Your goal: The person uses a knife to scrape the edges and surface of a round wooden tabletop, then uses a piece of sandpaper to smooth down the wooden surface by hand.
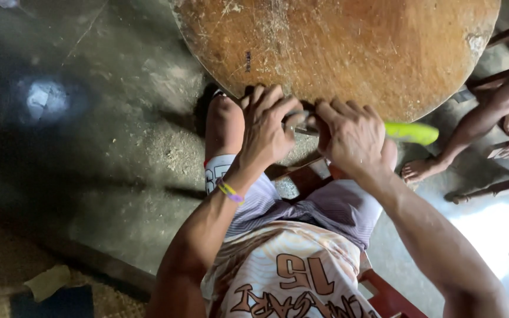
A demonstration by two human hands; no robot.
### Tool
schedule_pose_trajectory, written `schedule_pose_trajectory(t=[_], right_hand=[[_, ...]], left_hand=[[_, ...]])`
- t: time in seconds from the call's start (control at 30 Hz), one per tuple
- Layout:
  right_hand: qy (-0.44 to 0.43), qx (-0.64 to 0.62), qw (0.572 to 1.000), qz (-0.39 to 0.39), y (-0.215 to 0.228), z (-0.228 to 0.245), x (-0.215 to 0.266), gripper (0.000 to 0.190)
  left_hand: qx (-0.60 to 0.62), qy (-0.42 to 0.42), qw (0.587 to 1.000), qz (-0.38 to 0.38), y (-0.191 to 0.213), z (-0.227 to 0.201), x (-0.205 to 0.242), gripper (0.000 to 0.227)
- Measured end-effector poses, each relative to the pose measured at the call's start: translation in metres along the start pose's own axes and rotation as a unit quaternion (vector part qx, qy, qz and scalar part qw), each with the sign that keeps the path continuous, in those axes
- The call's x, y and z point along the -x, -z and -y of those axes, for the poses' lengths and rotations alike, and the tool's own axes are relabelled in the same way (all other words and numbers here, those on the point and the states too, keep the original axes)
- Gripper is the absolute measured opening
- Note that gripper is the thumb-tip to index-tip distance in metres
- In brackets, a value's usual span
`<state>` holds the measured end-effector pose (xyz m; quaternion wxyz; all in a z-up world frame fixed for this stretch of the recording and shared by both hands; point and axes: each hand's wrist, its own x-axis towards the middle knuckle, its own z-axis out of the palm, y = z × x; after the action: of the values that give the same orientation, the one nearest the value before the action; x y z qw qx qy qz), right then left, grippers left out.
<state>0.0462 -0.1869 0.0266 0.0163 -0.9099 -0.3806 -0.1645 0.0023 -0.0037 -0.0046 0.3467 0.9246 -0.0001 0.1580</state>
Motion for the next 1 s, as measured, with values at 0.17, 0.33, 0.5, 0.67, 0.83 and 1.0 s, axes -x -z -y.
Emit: schedule_pose_trajectory(t=[0.17,0.33,0.5,0.67,0.83,1.0], right_hand=[[-0.002,0.013,1.0,0.006,-0.006,-0.006,0.007,0.016],[-0.003,0.0,1.0,0.012,-0.004,-0.007,0.009,0.021],[-0.022,-0.023,0.999,0.008,-0.004,-0.009,0.002,0.021],[-0.019,-0.025,0.999,0.011,0.012,0.0,0.004,0.013],[-0.013,-0.014,1.0,0.002,0.013,-0.013,0.016,0.013],[-0.259,-0.308,0.91,-0.101,0.001,-0.081,0.069,0.017]], left_hand=[[-0.048,-0.023,0.999,0.0,0.007,-0.006,-0.002,0.019],[-0.055,-0.003,0.998,0.009,0.001,-0.008,-0.002,0.025],[-0.073,-0.019,0.997,-0.004,0.002,-0.007,-0.009,0.022],[-0.041,-0.017,0.999,-0.022,0.005,-0.01,0.0,0.016],[0.019,-0.06,0.997,-0.053,0.01,-0.007,0.003,0.018],[0.104,-0.139,0.976,-0.135,0.048,-0.006,-0.01,0.036]])
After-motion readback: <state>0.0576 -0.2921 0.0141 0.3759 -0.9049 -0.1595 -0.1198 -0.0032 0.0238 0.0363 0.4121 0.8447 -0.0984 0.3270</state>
